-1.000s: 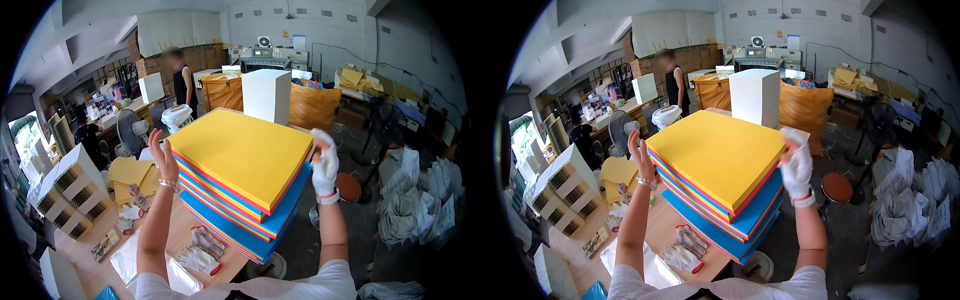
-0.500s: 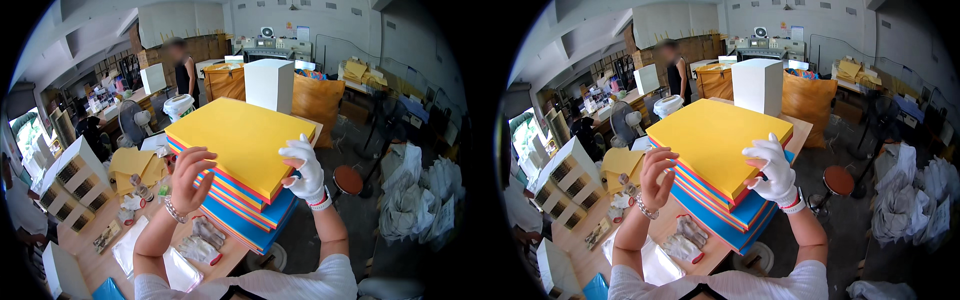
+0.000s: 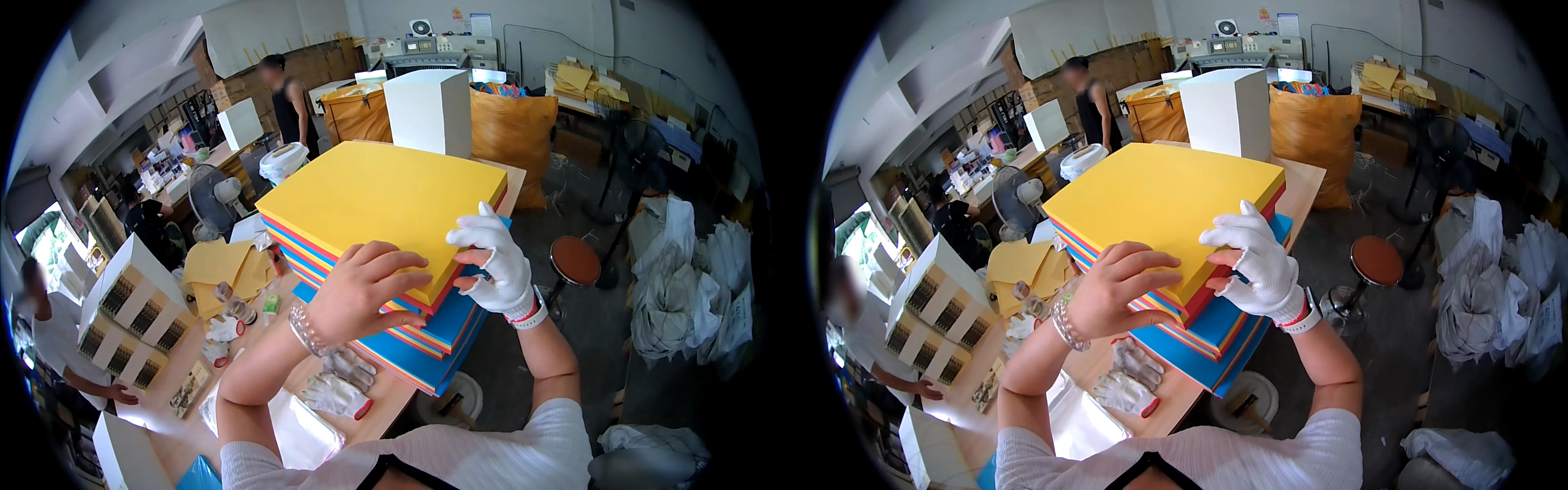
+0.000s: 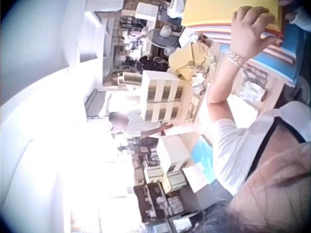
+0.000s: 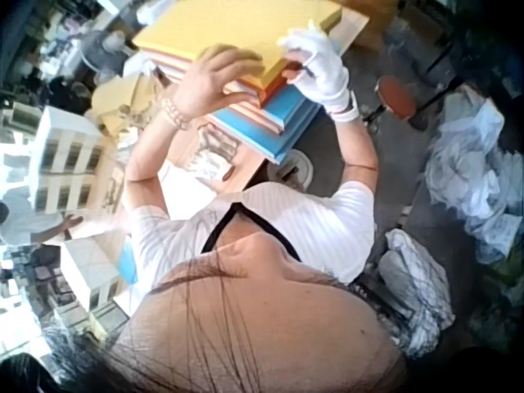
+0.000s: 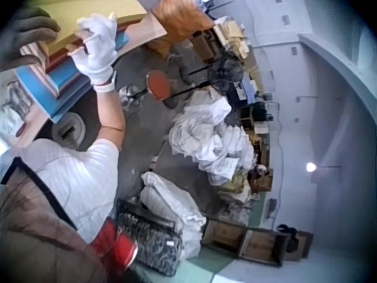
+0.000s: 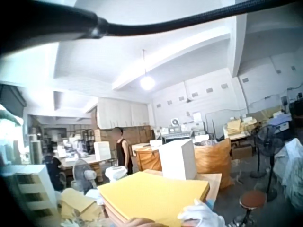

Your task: The person picks up colored paper sheets from a stack and places them individually into plastic sleeves.

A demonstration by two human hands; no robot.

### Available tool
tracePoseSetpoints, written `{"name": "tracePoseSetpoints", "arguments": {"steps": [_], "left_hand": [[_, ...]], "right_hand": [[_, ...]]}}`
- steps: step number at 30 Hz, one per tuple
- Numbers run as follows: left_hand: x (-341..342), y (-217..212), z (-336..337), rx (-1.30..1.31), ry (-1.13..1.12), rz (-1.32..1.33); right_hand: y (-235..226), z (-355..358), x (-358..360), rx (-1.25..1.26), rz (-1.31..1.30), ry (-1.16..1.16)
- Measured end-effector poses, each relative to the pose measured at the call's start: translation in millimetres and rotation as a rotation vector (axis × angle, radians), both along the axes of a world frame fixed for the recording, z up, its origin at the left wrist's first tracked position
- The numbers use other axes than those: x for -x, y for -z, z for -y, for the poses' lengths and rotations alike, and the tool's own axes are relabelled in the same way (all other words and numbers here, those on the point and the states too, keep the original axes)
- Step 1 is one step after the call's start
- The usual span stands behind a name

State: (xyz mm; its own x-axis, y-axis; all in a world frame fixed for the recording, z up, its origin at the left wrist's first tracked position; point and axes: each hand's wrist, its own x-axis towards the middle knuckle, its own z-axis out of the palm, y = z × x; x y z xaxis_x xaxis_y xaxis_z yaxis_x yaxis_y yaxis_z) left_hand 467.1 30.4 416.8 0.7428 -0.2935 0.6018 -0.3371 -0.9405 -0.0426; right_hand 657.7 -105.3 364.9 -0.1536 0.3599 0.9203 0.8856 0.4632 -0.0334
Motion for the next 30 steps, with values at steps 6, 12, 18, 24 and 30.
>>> {"name": "tracePoseSetpoints", "arguments": {"steps": [6, 12, 18, 24, 30], "left_hand": [[-18, -9, -15, 0.056, 0.085, -0.157], [-21, -12, -17, 0.089, 0.074, -0.209], [-23, -15, -18, 0.094, 0.076, -0.215], [-23, -14, -20, 0.093, 0.079, -0.222], [-22, -12, -19, 0.065, 0.075, -0.184]], "right_hand": [[11, 6, 2, -0.012, -0.069, -0.005], [18, 7, 5, -0.026, -0.065, -0.026], [20, 10, 8, -0.039, -0.092, -0.023], [23, 11, 9, -0.038, -0.109, -0.011], [29, 14, 8, -0.037, -0.096, 0.027]]}}
